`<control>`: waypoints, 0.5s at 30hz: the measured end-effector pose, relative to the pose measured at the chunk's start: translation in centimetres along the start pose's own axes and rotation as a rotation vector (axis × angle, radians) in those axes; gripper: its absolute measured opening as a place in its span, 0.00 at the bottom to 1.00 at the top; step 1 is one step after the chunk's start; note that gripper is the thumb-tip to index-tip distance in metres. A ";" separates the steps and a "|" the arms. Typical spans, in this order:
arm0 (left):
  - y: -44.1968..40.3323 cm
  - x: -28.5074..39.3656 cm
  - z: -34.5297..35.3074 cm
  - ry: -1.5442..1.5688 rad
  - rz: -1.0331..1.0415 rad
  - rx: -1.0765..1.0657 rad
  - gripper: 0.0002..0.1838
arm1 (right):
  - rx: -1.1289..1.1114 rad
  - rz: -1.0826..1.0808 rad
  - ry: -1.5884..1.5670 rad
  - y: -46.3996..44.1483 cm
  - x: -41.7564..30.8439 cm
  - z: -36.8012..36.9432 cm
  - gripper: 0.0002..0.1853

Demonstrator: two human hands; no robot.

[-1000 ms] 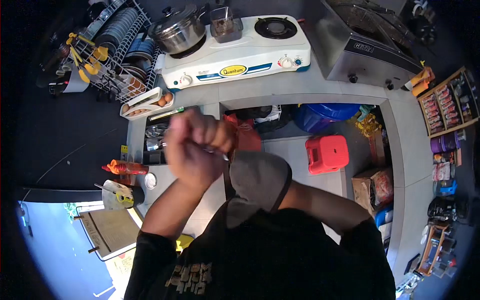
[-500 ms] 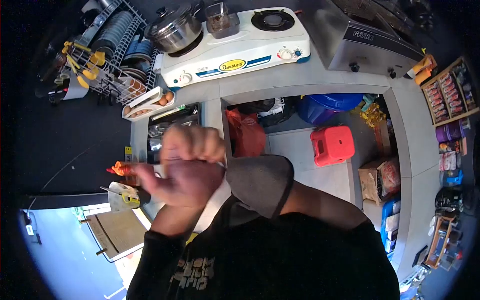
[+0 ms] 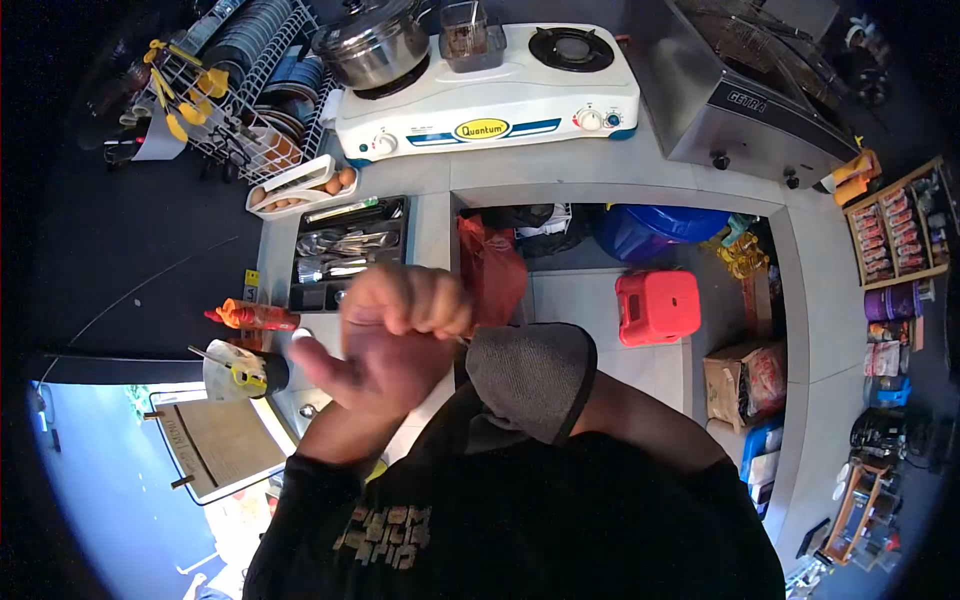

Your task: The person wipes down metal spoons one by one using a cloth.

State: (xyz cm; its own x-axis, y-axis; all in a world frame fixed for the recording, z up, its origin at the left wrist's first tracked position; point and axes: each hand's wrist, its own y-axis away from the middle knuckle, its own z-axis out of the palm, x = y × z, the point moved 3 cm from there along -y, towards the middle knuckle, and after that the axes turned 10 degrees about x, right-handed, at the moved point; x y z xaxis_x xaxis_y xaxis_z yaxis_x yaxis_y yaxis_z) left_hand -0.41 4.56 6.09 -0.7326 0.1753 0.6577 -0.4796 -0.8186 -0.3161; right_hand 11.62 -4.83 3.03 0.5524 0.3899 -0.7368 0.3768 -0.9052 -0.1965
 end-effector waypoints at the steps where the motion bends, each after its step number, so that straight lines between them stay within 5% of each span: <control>1: -0.6 0.9 -0.5 0.001 0.052 0.029 0.42 | 0.093 -0.093 0.077 0.3 0.3 0.4 0.17; 11: -0.5 0.7 -0.9 -0.030 0.060 -0.075 0.45 | 0.251 -0.213 0.335 -1.3 -0.3 0.2 0.11; 15: -0.6 1.4 -1.0 0.008 0.166 0.100 0.45 | 0.287 -0.204 0.335 -1.4 0.7 1.2 0.11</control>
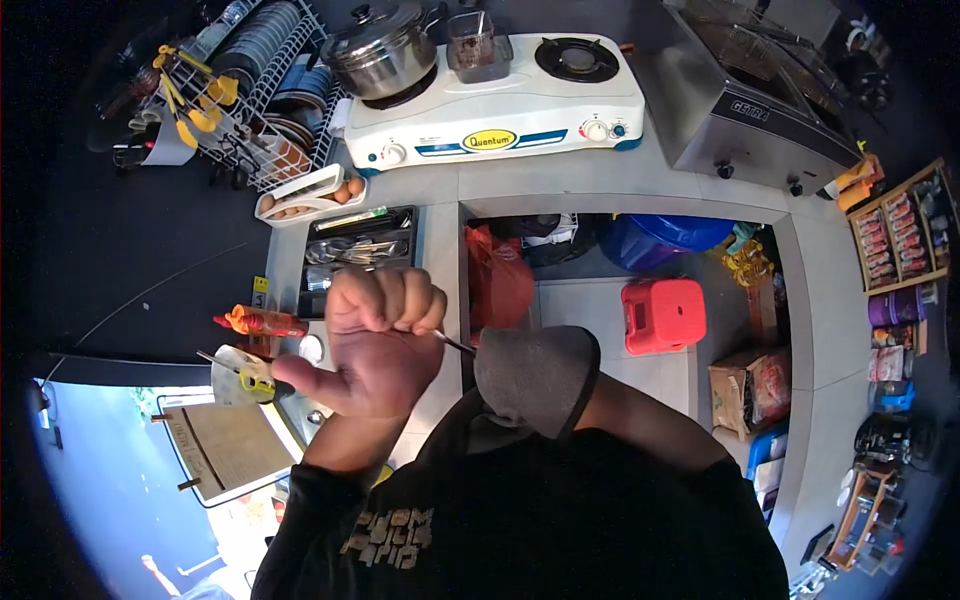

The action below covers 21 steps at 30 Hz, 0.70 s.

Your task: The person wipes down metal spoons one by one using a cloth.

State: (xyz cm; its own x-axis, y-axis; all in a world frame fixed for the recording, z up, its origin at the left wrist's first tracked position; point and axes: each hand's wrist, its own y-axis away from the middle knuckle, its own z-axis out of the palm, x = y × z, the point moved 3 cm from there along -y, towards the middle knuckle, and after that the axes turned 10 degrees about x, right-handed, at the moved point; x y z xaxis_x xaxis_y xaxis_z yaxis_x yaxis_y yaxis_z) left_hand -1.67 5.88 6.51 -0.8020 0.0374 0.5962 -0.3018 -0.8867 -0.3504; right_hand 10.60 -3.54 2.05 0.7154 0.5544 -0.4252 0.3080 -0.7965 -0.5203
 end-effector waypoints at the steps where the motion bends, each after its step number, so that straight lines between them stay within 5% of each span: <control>1: 0.3 -0.6 0.0 -0.051 -0.016 -0.047 0.45 | -0.040 0.052 -0.010 -0.6 -0.1 0.2 0.10; 21: 1.4 -2.3 -0.2 -0.053 0.068 0.044 0.48 | -0.039 -0.030 0.109 -0.8 0.8 0.1 0.12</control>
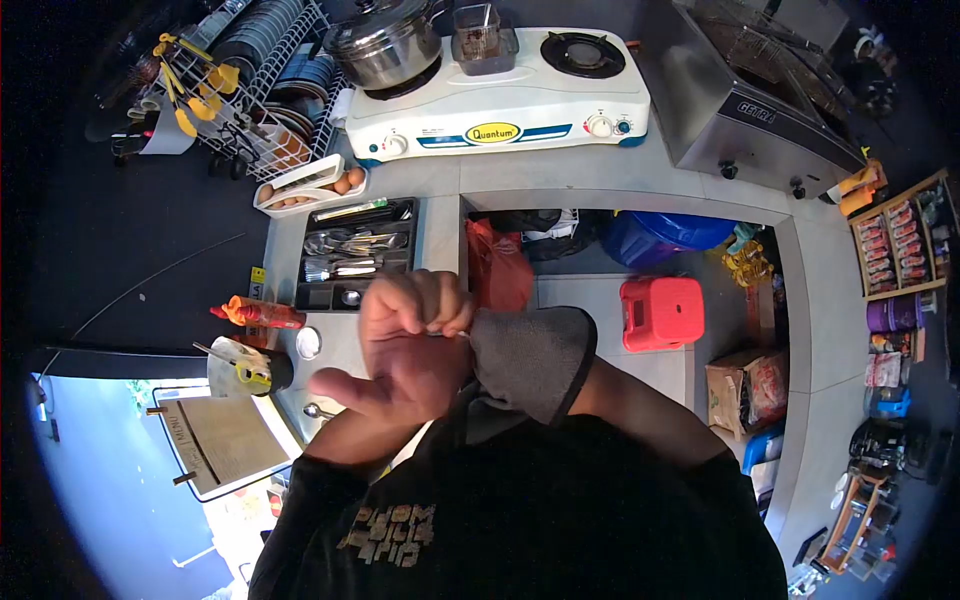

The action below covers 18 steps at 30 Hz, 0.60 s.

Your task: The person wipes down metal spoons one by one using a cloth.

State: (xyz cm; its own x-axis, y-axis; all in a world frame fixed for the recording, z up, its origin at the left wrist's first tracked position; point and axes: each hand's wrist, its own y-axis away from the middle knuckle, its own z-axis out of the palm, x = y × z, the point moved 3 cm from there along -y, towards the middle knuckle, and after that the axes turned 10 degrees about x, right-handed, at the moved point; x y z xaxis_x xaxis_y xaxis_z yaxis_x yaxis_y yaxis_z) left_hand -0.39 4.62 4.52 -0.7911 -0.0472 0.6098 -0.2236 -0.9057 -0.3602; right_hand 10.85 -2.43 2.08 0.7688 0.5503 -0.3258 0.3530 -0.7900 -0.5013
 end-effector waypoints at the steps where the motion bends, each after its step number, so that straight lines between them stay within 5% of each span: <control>1: 0.2 -0.3 0.0 -0.006 -0.002 -0.023 0.48 | 0.019 0.026 -0.038 0.0 0.1 0.3 0.12; 6: -0.9 0.7 -0.2 -0.006 -0.004 -0.124 0.49 | 0.112 -0.102 -0.009 1.5 0.4 0.7 0.11; 8: -0.9 0.7 -0.2 -0.012 0.025 -0.087 0.49 | -0.011 -0.106 0.118 1.4 0.2 0.4 0.11; 12: -0.5 -0.1 0.7 -0.013 0.062 -0.043 0.49 | 0.141 -0.034 -0.031 0.5 0.5 -0.4 0.11; 18: -0.8 -0.1 0.1 -0.010 0.007 -0.075 0.50 | 0.075 -0.033 0.083 1.5 1.0 0.7 0.09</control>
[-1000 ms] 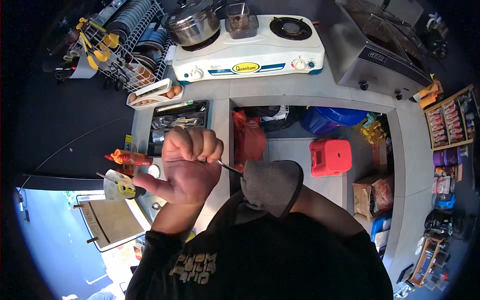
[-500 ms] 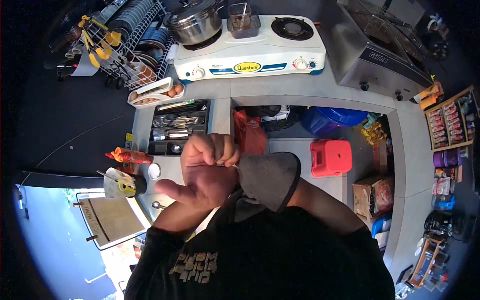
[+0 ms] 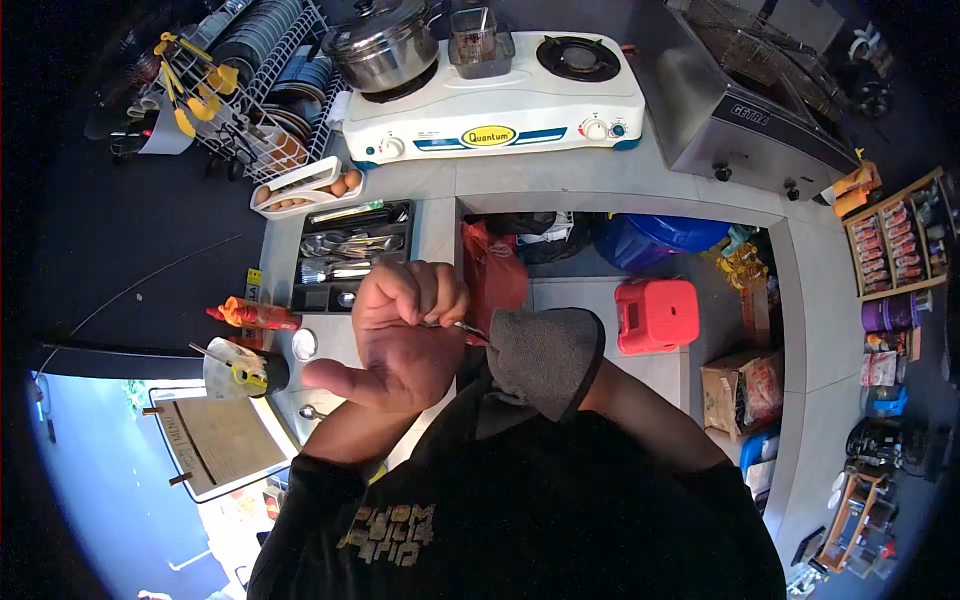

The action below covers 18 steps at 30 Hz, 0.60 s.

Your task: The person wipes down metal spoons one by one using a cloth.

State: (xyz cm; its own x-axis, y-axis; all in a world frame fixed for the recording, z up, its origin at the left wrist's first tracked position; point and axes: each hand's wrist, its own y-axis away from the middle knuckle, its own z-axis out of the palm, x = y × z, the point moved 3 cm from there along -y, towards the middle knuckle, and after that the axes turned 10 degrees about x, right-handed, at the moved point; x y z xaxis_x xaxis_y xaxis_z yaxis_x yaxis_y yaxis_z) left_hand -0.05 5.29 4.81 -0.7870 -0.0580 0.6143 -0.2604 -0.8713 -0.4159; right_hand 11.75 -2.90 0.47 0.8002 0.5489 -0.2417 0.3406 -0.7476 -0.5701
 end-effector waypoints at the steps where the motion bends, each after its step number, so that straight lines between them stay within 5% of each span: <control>1: 0.2 -0.1 -0.1 0.002 0.000 0.022 0.50 | 0.037 -0.038 -0.002 0.4 0.4 1.0 0.09; 11: -0.4 0.0 -1.0 0.037 -0.055 0.016 0.49 | -0.068 0.082 0.023 1.2 0.3 0.1 0.12; 18: 0.5 -0.8 -1.0 0.030 -0.078 -0.042 0.49 | 0.069 0.002 -0.297 1.1 0.7 0.2 0.11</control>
State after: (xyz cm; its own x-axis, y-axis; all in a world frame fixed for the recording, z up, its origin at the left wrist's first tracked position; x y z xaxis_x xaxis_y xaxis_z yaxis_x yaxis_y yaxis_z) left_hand -0.11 5.40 3.51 -0.7795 0.0244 0.6260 -0.3444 -0.8514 -0.3956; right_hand 12.55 -3.29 -0.45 0.6179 0.6403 -0.4563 0.2969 -0.7274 -0.6187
